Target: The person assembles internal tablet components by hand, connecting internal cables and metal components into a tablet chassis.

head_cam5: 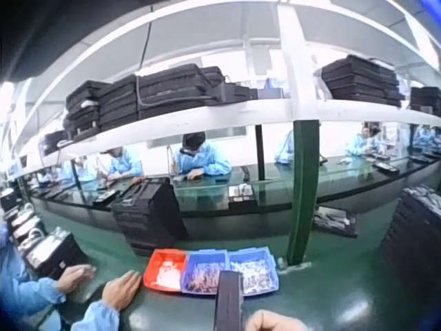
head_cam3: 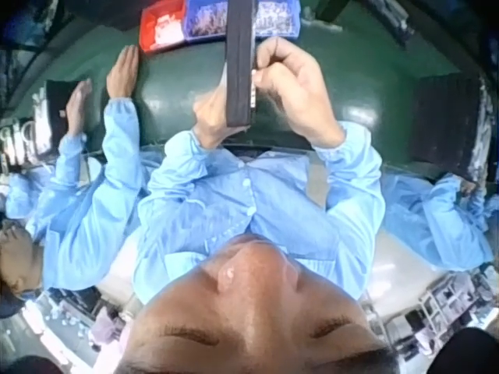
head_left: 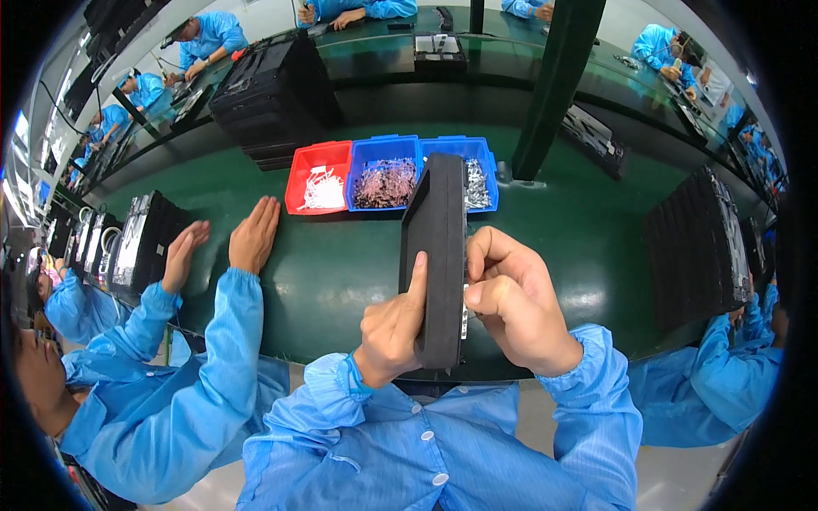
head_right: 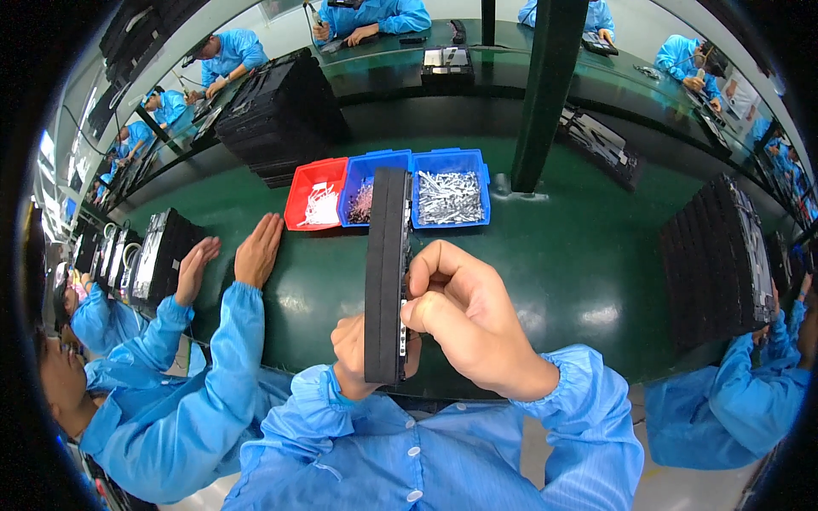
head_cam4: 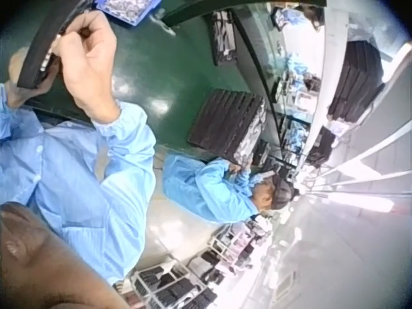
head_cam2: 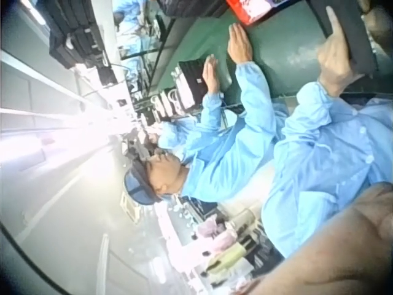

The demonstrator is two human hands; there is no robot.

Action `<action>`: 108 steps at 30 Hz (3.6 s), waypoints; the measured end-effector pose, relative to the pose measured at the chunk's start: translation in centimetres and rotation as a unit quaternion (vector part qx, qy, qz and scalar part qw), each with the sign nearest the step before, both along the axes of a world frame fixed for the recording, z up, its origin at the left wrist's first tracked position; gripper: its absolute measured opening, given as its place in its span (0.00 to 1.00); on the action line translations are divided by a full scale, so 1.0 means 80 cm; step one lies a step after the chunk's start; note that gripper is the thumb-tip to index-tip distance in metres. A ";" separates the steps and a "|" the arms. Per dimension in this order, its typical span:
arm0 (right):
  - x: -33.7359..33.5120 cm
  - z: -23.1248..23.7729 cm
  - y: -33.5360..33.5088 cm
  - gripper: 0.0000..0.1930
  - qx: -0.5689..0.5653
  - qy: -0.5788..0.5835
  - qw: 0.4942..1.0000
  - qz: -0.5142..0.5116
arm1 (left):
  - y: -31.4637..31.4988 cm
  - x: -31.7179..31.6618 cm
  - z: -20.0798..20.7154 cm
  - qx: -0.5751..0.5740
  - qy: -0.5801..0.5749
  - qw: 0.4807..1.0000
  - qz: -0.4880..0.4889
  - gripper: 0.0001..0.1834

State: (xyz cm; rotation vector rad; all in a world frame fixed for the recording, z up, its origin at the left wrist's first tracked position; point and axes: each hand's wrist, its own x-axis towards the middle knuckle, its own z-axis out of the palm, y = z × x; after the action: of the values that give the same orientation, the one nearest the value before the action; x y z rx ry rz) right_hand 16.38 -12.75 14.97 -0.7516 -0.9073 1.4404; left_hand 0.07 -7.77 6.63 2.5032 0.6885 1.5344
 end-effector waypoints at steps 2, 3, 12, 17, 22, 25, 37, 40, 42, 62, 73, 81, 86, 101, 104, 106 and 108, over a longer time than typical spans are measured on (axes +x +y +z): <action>-0.002 -0.003 -0.001 0.07 -0.001 0.007 1.000 -0.003 | -0.001 0.002 0.002 0.000 -0.004 1.000 -0.001 0.16; -0.004 -0.007 -0.004 0.09 0.001 0.024 1.000 -0.001 | -0.002 0.002 0.003 0.004 -0.007 1.000 -0.003 0.16; -0.022 -0.028 -0.035 0.29 0.096 0.035 0.990 -0.096 | 0.002 -0.001 -0.001 0.025 0.016 0.999 -0.042 0.41; 0.071 -0.047 -0.036 0.27 0.170 -0.424 0.832 -0.315 | -0.012 -0.017 0.004 -0.375 -0.255 0.885 -0.104 0.14; 0.069 -0.112 -0.085 0.29 -0.030 -0.210 0.963 -0.167 | 0.010 -0.004 0.006 -0.668 -0.259 0.643 -0.270 0.21; 0.114 -0.136 -0.119 0.28 -0.075 -0.232 0.933 -0.265 | 0.029 0.027 0.015 -0.679 -0.113 0.652 -0.318 0.30; 0.294 -0.140 -0.160 0.19 -0.170 -0.716 0.581 -0.347 | 0.180 0.011 -0.037 -0.016 0.182 0.964 0.195 0.09; 0.276 -0.102 -0.071 0.19 -0.062 -0.709 0.582 -0.393 | 0.173 -0.004 -0.029 -0.031 0.205 0.951 0.229 0.08; 0.295 -0.092 -0.006 0.25 -0.063 -0.679 0.611 -0.403 | 0.172 -0.003 -0.026 -0.065 0.223 0.946 0.224 0.08; 0.419 -0.164 0.271 0.23 -0.355 -0.358 0.779 -0.372 | 0.182 0.001 -0.033 -0.191 0.072 0.964 0.167 0.07; 0.379 -0.110 0.229 0.10 -0.208 -0.039 0.900 -0.382 | 0.193 0.008 -0.036 -0.044 0.139 0.977 0.156 0.08; 0.315 -0.065 0.007 0.13 -0.115 -0.170 0.823 -0.529 | 0.203 0.009 -0.051 -0.053 0.159 0.966 0.195 0.05; 0.222 -0.080 -0.172 0.15 -0.082 -0.138 0.768 -0.620 | 0.207 0.014 -0.052 -0.114 0.079 0.979 0.148 0.05; -0.062 -0.196 -0.199 0.21 -0.298 0.161 0.848 -0.408 | 0.196 0.010 -0.048 -0.088 0.145 0.970 0.172 0.08; -0.061 -0.199 -0.217 0.12 -0.381 0.262 0.881 -0.098 | 0.202 0.008 -0.052 -0.087 0.112 0.975 0.173 0.08; -0.060 -0.209 -0.218 0.14 -0.400 0.292 0.869 0.008 | 0.205 0.011 -0.054 -0.099 0.093 0.976 0.169 0.07; -0.056 -0.174 -0.190 0.15 -0.370 0.081 0.908 0.181 | 0.206 0.015 -0.054 -0.068 0.091 0.978 0.177 0.06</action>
State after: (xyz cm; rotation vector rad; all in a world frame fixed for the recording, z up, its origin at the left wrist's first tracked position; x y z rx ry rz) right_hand 11.88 -27.98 1.04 -1.0234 -0.3518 2.1912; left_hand 1.24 8.70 2.28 2.5382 1.2801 1.3016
